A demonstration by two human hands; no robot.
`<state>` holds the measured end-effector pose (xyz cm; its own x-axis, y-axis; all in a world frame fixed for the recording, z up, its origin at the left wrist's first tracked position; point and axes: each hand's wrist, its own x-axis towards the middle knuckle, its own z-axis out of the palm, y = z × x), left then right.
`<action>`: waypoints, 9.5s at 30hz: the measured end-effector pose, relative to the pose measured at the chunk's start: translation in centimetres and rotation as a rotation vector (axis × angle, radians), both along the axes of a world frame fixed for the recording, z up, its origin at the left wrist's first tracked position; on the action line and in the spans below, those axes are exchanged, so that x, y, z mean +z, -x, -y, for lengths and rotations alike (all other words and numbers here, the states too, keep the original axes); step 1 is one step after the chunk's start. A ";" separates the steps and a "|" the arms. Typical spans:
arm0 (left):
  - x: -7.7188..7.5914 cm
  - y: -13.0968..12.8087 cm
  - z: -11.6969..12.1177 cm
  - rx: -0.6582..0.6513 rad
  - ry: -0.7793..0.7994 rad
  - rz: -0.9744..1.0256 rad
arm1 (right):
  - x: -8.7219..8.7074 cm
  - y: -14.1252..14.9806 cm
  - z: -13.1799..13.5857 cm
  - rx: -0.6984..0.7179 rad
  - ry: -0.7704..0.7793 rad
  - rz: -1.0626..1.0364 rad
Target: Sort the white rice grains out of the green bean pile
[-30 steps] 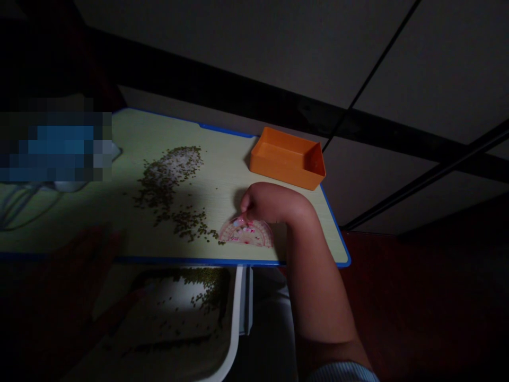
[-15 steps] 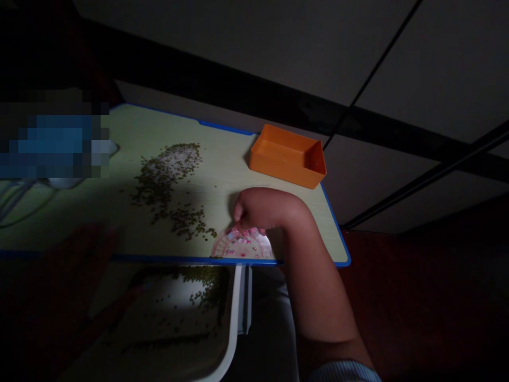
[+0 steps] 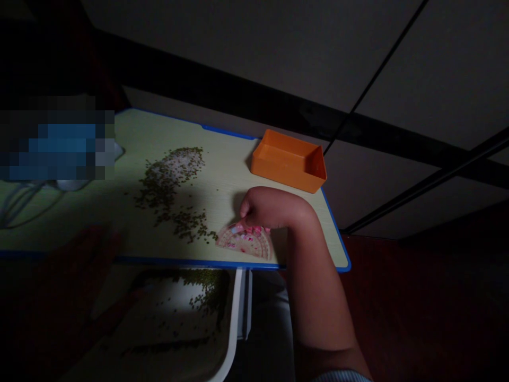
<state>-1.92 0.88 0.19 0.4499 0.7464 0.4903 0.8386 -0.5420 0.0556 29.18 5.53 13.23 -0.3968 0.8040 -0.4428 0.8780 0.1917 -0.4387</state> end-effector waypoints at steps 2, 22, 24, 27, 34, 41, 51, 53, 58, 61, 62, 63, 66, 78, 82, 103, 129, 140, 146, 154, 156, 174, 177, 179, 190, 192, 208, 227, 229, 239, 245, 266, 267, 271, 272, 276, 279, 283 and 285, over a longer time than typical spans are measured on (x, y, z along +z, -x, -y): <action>-0.1 0.0 0.0 0.011 0.012 -0.013 | -0.1 -0.1 -0.1 -0.008 0.008 0.000; -0.1 0.0 0.2 0.010 0.006 -0.024 | -0.6 0.4 -0.6 -0.070 -0.039 0.008; -0.1 0.0 0.2 0.020 0.006 -0.016 | -0.7 0.8 -0.6 -0.061 -0.052 0.021; -0.1 -0.1 0.2 0.029 -0.001 -0.018 | -0.8 1.1 -0.6 -0.025 -0.035 0.003; 0.0 0.0 0.1 0.024 0.005 -0.026 | -0.2 0.3 -0.3 -0.029 -0.058 -0.052; -0.2 0.1 0.0 0.025 0.012 -0.037 | -0.2 0.0 -0.2 -0.026 -0.009 -0.007; 0.0 -0.1 0.2 0.025 0.004 -0.026 | -0.1 0.7 -0.1 0.007 -0.016 0.004; 0.0 -0.1 0.2 0.027 0.011 -0.031 | -0.2 0.7 -0.1 0.011 -0.019 -0.014; 0.0 0.0 0.1 0.017 -0.008 -0.046 | -0.2 0.7 -0.1 0.008 -0.038 -0.048; 0.1 0.1 0.1 0.019 -0.003 -0.046 | -0.2 0.9 -0.1 0.024 -0.054 -0.044; 0.1 0.1 0.1 0.023 0.004 -0.049 | -0.2 0.9 -0.1 0.029 -0.056 -0.040; 0.1 0.1 0.1 0.024 0.010 -0.052 | -0.2 1.0 -0.1 0.035 -0.053 -0.038; 0.0 0.1 0.1 0.025 0.013 -0.051 | -0.3 1.1 -0.1 0.034 -0.023 -0.050; 0.1 0.0 0.1 0.020 -0.005 -0.040 | -0.2 1.5 0.0 0.094 -0.030 -0.038; 0.1 0.0 0.1 0.024 -0.016 -0.037 | -0.3 1.7 0.0 0.103 -0.037 -0.046; 0.0 -0.1 0.1 0.018 -0.023 -0.033 | -0.2 0.0 -0.1 -0.019 -0.047 -0.070; 0.1 -0.2 0.2 0.022 -0.002 -0.035 | -0.5 1.0 -0.2 0.007 -0.014 -0.068; 0.2 -0.2 0.2 0.030 0.006 -0.042 | -0.8 1.2 -0.4 0.043 -0.079 -0.051; 0.1 -0.1 0.3 0.025 0.021 -0.036 | -0.7 1.4 -0.3 0.053 -0.050 -0.047; 0.1 -0.1 0.1 0.036 0.026 -0.057 | -0.6 1.9 -0.2 0.028 -0.071 -0.063; 0.0 0.0 0.2 0.038 0.028 -0.060 | -0.6 1.8 -0.2 0.013 -0.053 -0.067; 0.2 -0.2 0.2 0.033 0.021 -0.055 | -0.7 1.3 -0.4 -0.019 -0.082 -0.051; 0.2 -0.2 0.2 0.029 0.022 -0.054 | -0.8 1.4 -0.4 -0.014 -0.068 -0.061; 0.2 -0.2 0.2 0.029 0.018 -0.048 | -0.8 1.5 -0.4 -0.006 -0.068 -0.067; -0.1 -0.1 0.3 0.022 0.016 -0.037 | -0.9 1.9 -0.3 0.038 -0.118 -0.036; -0.1 -0.1 0.2 0.019 0.017 -0.037 | -1.0 1.9 -0.3 0.029 -0.134 -0.037; 0.2 -0.2 0.4 0.028 0.015 -0.038 | -1.4 2.4 -0.5 0.102 -0.180 -0.044; 0.5 -0.2 0.3 0.035 0.031 -0.041 | -1.5 3.4 -0.4 0.155 -0.208 -0.043; 0.5 -0.3 0.4 0.032 0.031 -0.035 | -1.5 3.6 -0.4 0.154 -0.209 -0.040; 0.6 -0.4 0.4 0.038 0.053 -0.033 | -1.5 4.2 -0.3 0.194 -0.171 -0.017; 0.6 -0.3 0.5 0.035 0.043 -0.050 | -1.5 4.1 -0.3 0.207 -0.101 -0.061; 0.2 -0.2 0.4 0.035 0.023 -0.045 | -2.5 4.7 -0.9 0.225 -0.163 -0.210; 0.1 -0.1 0.3 0.031 0.017 -0.042 | -2.5 4.6 -0.9 0.246 -0.133 -0.246; 0.0 -0.1 0.2 0.031 -0.003 -0.034 | -1.8 3.1 -0.8 0.175 -0.155 -0.278; 0.0 0.0 0.1 0.031 -0.006 -0.034 | -1.5 2.5 -0.7 0.128 -0.188 -0.263; -0.2 0.1 -0.1 0.019 -0.011 -0.037 | -0.4 0.0 -0.7 -0.041 -0.280 -0.099; -0.4 0.3 -0.2 0.023 -0.012 -0.040 | -0.1 -0.9 -0.8 -0.134 -0.256 0.038; -0.7 0.6 -0.3 0.016 -0.023 -0.035 | -0.3 -1.0 -0.9 -0.103 -0.167 -0.001; -0.7 0.6 -0.4 0.012 -0.033 -0.040 | -0.5 -0.7 -0.9 -0.081 -0.169 -0.005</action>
<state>-2.52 1.25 -0.54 0.4606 0.7355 0.4968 0.8462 -0.5328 0.0043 29.91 6.41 12.77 -0.3295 0.8963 -0.2967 0.8914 0.1918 -0.4106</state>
